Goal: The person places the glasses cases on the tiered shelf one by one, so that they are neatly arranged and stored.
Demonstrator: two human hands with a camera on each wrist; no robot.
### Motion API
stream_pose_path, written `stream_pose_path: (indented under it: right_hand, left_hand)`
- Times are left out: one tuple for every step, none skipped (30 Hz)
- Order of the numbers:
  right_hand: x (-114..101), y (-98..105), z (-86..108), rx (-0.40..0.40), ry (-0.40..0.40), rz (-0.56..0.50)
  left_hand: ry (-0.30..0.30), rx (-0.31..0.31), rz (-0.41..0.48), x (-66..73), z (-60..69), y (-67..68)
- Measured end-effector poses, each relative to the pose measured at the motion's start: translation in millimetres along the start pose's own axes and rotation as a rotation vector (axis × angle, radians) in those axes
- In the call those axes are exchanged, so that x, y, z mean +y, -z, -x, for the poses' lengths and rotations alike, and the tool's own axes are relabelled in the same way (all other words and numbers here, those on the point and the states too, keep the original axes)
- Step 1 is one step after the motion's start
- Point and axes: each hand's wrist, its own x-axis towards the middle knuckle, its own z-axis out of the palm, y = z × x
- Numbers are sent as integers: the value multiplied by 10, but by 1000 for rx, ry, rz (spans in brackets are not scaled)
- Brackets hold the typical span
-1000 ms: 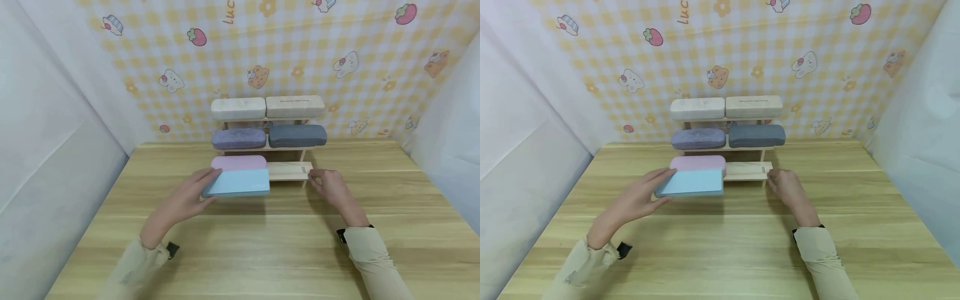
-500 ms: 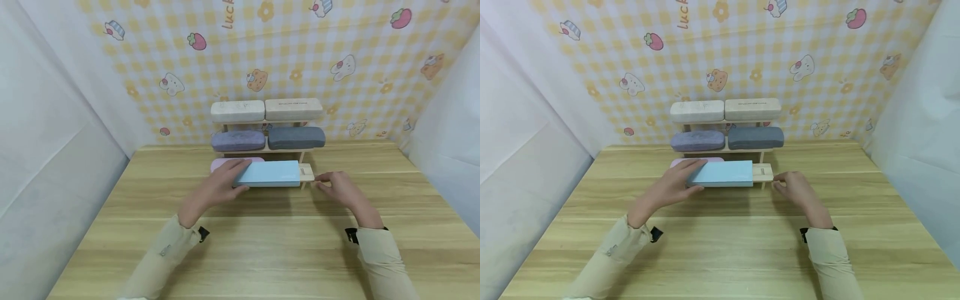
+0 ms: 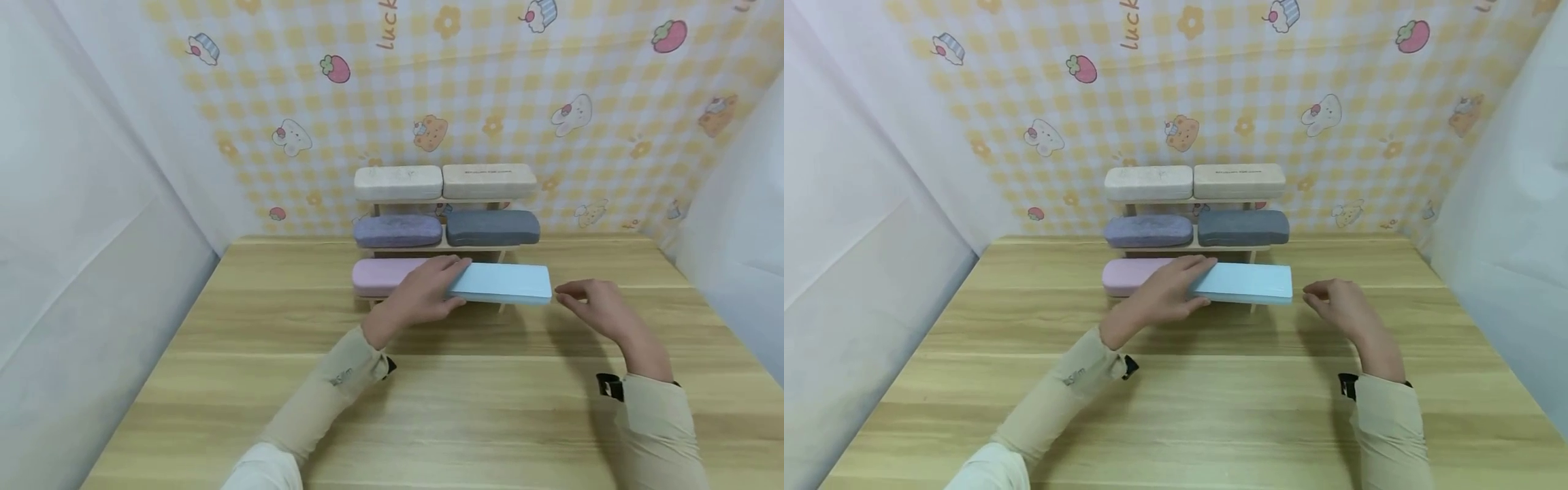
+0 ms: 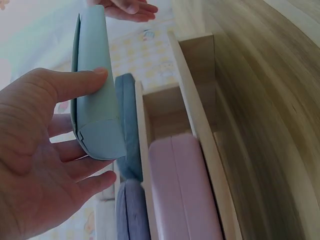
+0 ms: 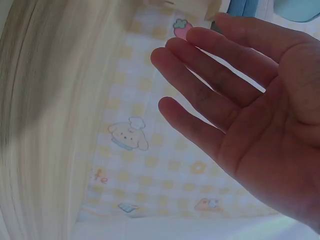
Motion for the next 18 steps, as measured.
stream_pose_path:
  right_hand:
    - [12, 14, 13, -2, -2, 6]
    - [25, 26, 25, -7, -6, 11]
    - [36, 35, 34, -13, -8, 19]
    - [47, 41, 40, -17, -11, 26]
    - [56, 44, 43, -21, -16, 32]
    - [64, 46, 42, -25, -19, 34]
    - [72, 46, 37, -29, -21, 35]
    - [77, 48, 32, -34, -26, 35]
    - [83, 48, 28, -36, -28, 38]
    - [87, 49, 25, -39, -31, 38]
    - [89, 50, 23, -41, -32, 40]
    - [91, 50, 21, -46, -34, 42]
    - [90, 51, 19, -53, -37, 41]
    - [86, 52, 19, -59, -38, 43]
    - [83, 51, 18, -63, -38, 44]
    - [78, 49, 18, -66, -38, 42]
    - [73, 45, 16, -67, -38, 42]
    - [69, 38, 15, -71, -41, 38]
  left_hand:
    - [-4, -4, -7, 11, -38, -23]
    - [-9, -8, -11, 24, -72, -43]
    - [-14, -10, -17, 33, -105, -68]
    - [-18, -13, -26, 40, -138, -95]
    - [-21, -15, -36, 47, -169, -119]
    - [-20, -19, -50, 53, -199, -138]
    - [-20, -24, -66, 58, -231, -157]
    - [-15, -32, -80, 65, -259, -169]
    - [-9, -43, -93, 70, -287, -180]
    - [-3, -53, -106, 73, -312, -193]
    - [7, -62, -118, 75, -336, -208]
    - [18, -70, -128, 74, -356, -223]
    - [28, -77, -133, 73, -374, -237]
    - [38, -81, -139, 71, -388, -252]
    - [46, -82, -146, 66, -400, -269]
    - [54, -79, -152, 60, -408, -288]
    - [64, -77, -162, 55, -413, -304]
    - [73, -75, -171, 48, -414, -319]
